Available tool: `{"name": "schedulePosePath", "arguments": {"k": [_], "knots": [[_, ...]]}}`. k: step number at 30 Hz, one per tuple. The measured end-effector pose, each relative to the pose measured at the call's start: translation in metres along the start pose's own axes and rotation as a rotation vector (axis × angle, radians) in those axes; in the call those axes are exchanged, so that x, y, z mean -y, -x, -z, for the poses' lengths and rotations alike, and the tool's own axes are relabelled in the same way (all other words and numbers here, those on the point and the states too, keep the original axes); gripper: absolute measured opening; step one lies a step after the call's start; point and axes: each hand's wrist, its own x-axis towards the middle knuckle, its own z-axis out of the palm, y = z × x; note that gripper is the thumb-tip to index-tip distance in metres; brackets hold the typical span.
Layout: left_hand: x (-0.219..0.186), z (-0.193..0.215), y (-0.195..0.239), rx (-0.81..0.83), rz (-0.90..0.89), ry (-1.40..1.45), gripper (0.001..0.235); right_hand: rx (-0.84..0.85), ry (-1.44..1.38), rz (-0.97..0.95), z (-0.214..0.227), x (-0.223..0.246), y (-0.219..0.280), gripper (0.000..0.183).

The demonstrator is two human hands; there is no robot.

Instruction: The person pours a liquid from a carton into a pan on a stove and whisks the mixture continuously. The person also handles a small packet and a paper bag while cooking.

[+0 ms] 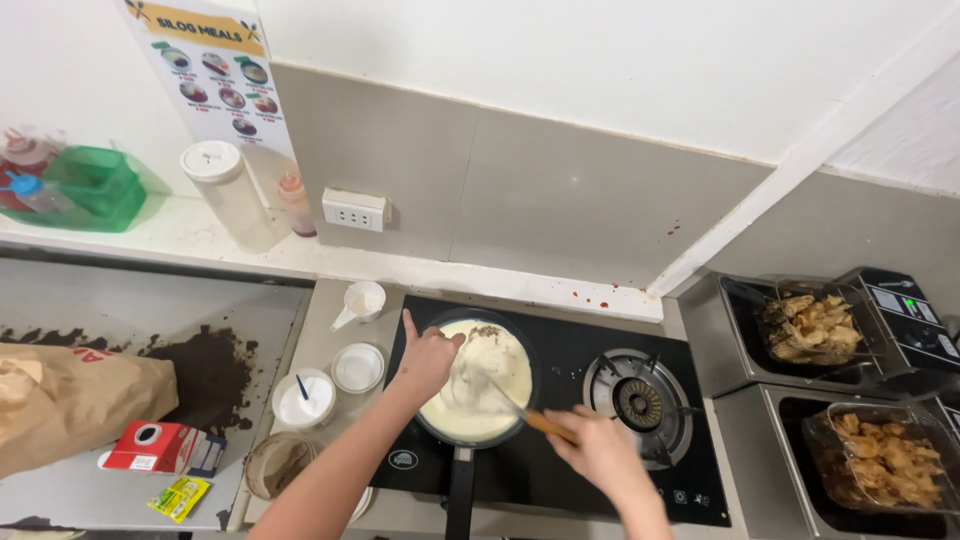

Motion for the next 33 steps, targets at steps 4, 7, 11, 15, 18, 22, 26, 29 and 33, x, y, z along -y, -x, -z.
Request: {"name": "schedulePosePath", "arguments": {"k": [4, 7, 11, 15, 18, 22, 26, 29, 33], "knots": [[0.005, -0.023, 0.003, -0.148, -0.012, -0.023, 0.055, -0.022, 0.045, -0.095, 0.003, -0.011, -0.005, 0.039], [0.001, -0.022, 0.012, -0.229, -0.003, -0.003, 0.075, -0.044, 0.108, -0.073, 0.0, -0.006, -0.002, 0.039], [0.003, -0.024, 0.017, -0.099, 0.064, 0.079, 0.082, 0.032, 0.034, -0.149, 0.033, -0.016, -0.002, 0.038], [0.007, -0.052, 0.017, -0.213, 0.09, 0.071, 0.078, -0.144, 0.028, 0.032, -0.003, 0.0, -0.028, 0.038], [0.014, -0.052, 0.023, -0.484, 0.136, 0.081, 0.059, -0.015, 0.046, 0.102, 0.009, -0.009, -0.019, 0.038], [0.014, -0.048, 0.043, -0.544, 0.177, 0.014, 0.058, -0.027, 0.027, -0.006, 0.003, -0.012, -0.033, 0.037], [0.011, -0.053, 0.068, -0.564, 0.248, 0.231, 0.06, 0.081, 0.114, -0.015, 0.023, -0.002, -0.014, 0.04], [0.006, -0.05, 0.103, -0.598, 0.311, 0.447, 0.061, 0.027, 0.016, -0.093, 0.034, -0.019, -0.021, 0.039], [-0.012, -0.061, 0.148, -0.576, 0.419, 0.611, 0.067, -0.08, 0.033, 0.066, -0.004, -0.011, -0.031, 0.04]]}}
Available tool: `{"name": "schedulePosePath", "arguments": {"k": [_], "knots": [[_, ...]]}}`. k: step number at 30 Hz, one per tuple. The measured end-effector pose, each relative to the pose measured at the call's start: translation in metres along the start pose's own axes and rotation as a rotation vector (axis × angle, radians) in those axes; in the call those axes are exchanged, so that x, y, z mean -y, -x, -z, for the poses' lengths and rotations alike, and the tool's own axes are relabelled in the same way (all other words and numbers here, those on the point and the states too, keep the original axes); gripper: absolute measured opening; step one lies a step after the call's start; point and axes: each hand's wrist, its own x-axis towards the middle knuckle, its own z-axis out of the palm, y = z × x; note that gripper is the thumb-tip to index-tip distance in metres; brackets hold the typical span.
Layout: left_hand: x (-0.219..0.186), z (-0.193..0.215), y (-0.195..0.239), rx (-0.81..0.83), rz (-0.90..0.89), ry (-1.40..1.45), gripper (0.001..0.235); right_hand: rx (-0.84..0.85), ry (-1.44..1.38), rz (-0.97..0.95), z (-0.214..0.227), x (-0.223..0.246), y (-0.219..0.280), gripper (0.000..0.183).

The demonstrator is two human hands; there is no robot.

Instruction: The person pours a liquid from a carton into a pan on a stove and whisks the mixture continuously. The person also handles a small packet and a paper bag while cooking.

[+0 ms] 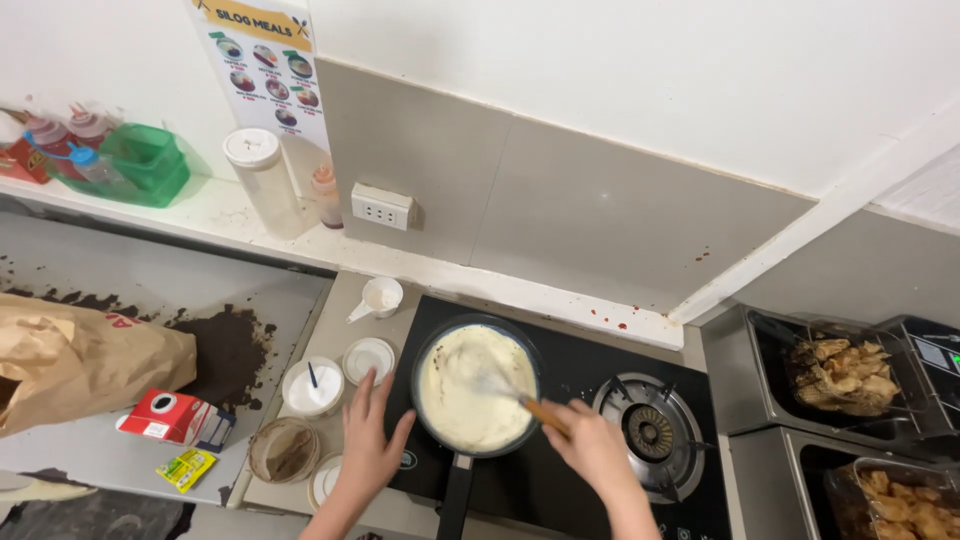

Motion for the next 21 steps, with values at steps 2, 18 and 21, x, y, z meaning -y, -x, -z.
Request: {"name": "schedulePosePath", "arguments": {"k": [2, 18, 21], "knots": [[-0.003, 0.011, 0.022, 0.037, 0.189, 0.132, 0.074, 0.113, 0.061, -0.065, 0.016, -0.01, 0.013, 0.039], [0.028, -0.034, 0.098, 0.166, 0.711, 0.586, 0.1, -0.08, -0.004, 0.173, 0.001, 0.005, -0.005, 0.039], [0.016, -0.015, 0.095, 0.094, 0.762, 0.501, 0.098, 0.108, 0.042, 0.005, 0.024, -0.003, 0.007, 0.037]]}}
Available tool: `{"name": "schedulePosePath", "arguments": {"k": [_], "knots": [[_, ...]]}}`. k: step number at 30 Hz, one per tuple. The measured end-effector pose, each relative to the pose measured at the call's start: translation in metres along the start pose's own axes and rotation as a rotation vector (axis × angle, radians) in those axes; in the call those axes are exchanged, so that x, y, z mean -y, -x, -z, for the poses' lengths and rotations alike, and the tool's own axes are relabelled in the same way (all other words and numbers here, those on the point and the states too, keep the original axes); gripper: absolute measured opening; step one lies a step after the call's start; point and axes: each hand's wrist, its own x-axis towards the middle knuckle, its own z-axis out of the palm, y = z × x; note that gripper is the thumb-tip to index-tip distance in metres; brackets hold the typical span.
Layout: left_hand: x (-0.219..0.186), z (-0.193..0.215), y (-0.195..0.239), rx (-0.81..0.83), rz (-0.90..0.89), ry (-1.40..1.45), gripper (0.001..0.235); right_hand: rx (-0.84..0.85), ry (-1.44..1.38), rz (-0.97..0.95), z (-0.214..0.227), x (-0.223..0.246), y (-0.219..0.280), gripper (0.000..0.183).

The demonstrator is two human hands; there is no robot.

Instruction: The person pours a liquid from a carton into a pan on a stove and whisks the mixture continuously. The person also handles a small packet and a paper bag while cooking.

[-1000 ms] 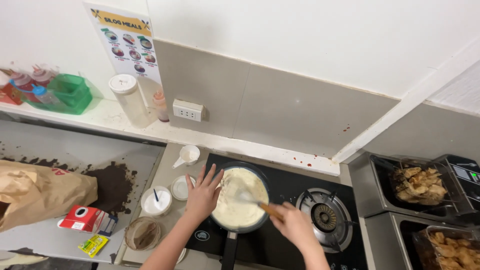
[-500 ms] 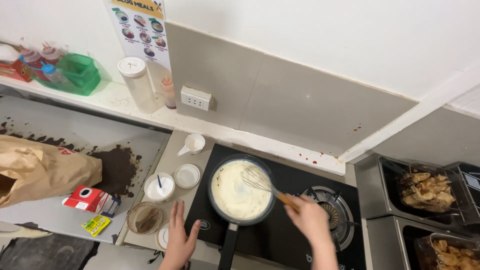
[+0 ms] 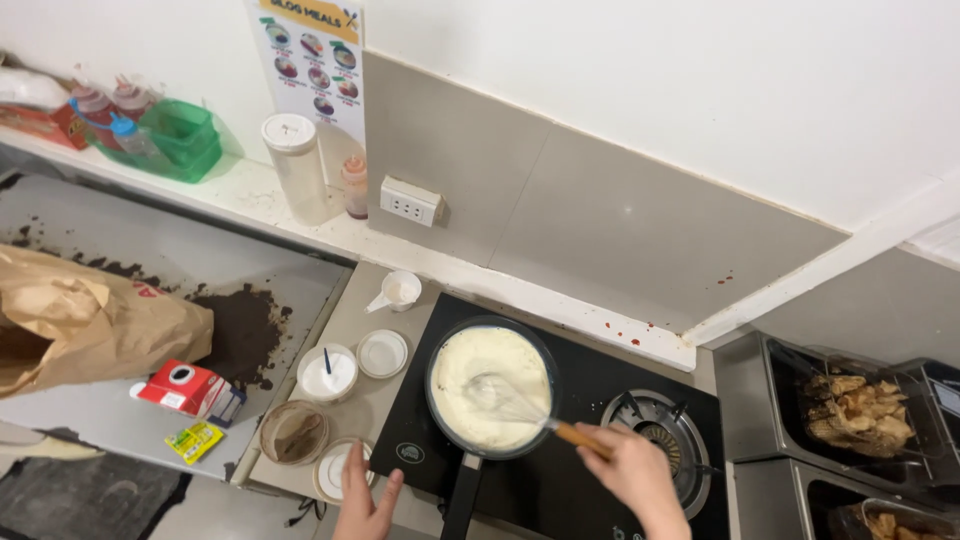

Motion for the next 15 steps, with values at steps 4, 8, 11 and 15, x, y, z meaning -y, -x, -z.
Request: {"name": "schedulePosePath", "arguments": {"k": [4, 8, 11, 15], "knots": [[-0.015, 0.018, 0.005, 0.013, 0.059, 0.072, 0.095, -0.06, -0.039, -0.079, -0.016, 0.009, -0.006, 0.042], [-0.018, 0.024, 0.001, -0.021, 0.059, 0.065, 0.095, -0.064, -0.051, 0.002, -0.008, 0.0, 0.014, 0.038], [-0.023, 0.028, 0.004, 0.009, 0.101, 0.067, 0.093, -0.173, -0.013, -0.115, -0.019, -0.017, -0.002, 0.04], [-0.018, 0.03, -0.002, -0.006, 0.132, 0.119, 0.093, -0.071, -0.054, 0.038, -0.016, 0.006, 0.008, 0.044]]}}
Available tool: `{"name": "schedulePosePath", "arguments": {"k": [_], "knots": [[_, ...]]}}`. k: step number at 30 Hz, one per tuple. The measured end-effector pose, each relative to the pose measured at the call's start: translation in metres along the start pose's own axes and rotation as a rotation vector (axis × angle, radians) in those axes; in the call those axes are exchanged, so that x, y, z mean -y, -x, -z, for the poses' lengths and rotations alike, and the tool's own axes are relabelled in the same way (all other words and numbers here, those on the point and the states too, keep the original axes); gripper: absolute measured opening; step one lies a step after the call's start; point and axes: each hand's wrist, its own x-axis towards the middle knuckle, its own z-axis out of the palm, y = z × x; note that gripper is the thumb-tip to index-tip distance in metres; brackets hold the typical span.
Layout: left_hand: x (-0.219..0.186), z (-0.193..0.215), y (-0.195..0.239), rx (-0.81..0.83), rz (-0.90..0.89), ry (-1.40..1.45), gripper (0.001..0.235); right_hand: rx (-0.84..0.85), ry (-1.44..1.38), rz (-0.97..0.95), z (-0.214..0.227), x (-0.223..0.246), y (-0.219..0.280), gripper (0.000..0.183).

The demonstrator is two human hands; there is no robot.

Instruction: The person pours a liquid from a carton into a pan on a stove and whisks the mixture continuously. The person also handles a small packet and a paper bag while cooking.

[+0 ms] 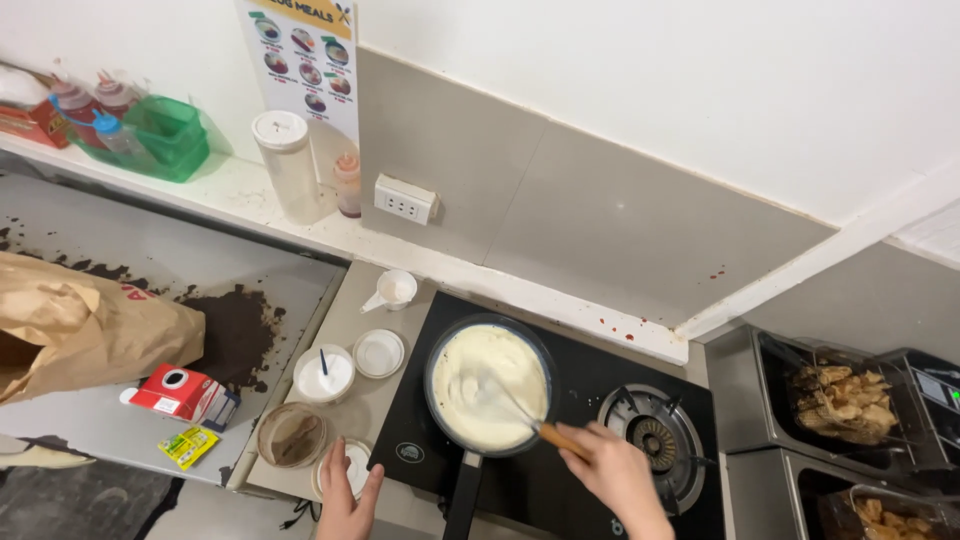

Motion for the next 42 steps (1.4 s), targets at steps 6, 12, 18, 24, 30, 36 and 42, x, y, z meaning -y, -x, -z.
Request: {"name": "schedulePosePath", "arguments": {"k": [6, 12, 18, 24, 30, 36, 42], "knots": [[0.018, 0.006, -0.006, -0.033, -0.135, -0.037, 0.091, -0.144, 0.043, -0.142, -0.007, -0.009, -0.008, 0.038], [0.021, 0.012, -0.014, -0.11, -0.207, -0.027, 0.092, 0.003, -0.075, -0.122, 0.007, -0.017, -0.002, 0.039], [0.011, 0.01, -0.01, -0.06, -0.228, -0.035, 0.089, -0.119, -0.055, -0.063, 0.0, 0.019, -0.046, 0.038], [-0.002, 0.013, -0.011, -0.057, -0.116, -0.012, 0.084, 0.047, -0.009, 0.133, 0.024, 0.04, -0.006, 0.038], [-0.001, 0.012, -0.017, -0.063, -0.163, -0.029, 0.085, 0.253, 0.102, -0.097, 0.062, 0.011, 0.026, 0.036], [0.008, 0.009, -0.031, -0.062, -0.186, -0.065, 0.087, 0.191, 0.258, -0.254, 0.06, -0.013, 0.01, 0.036], [0.031, 0.012, -0.044, -0.088, -0.22, -0.037, 0.088, 0.019, 0.174, -0.252, 0.021, -0.021, -0.035, 0.039]]}}
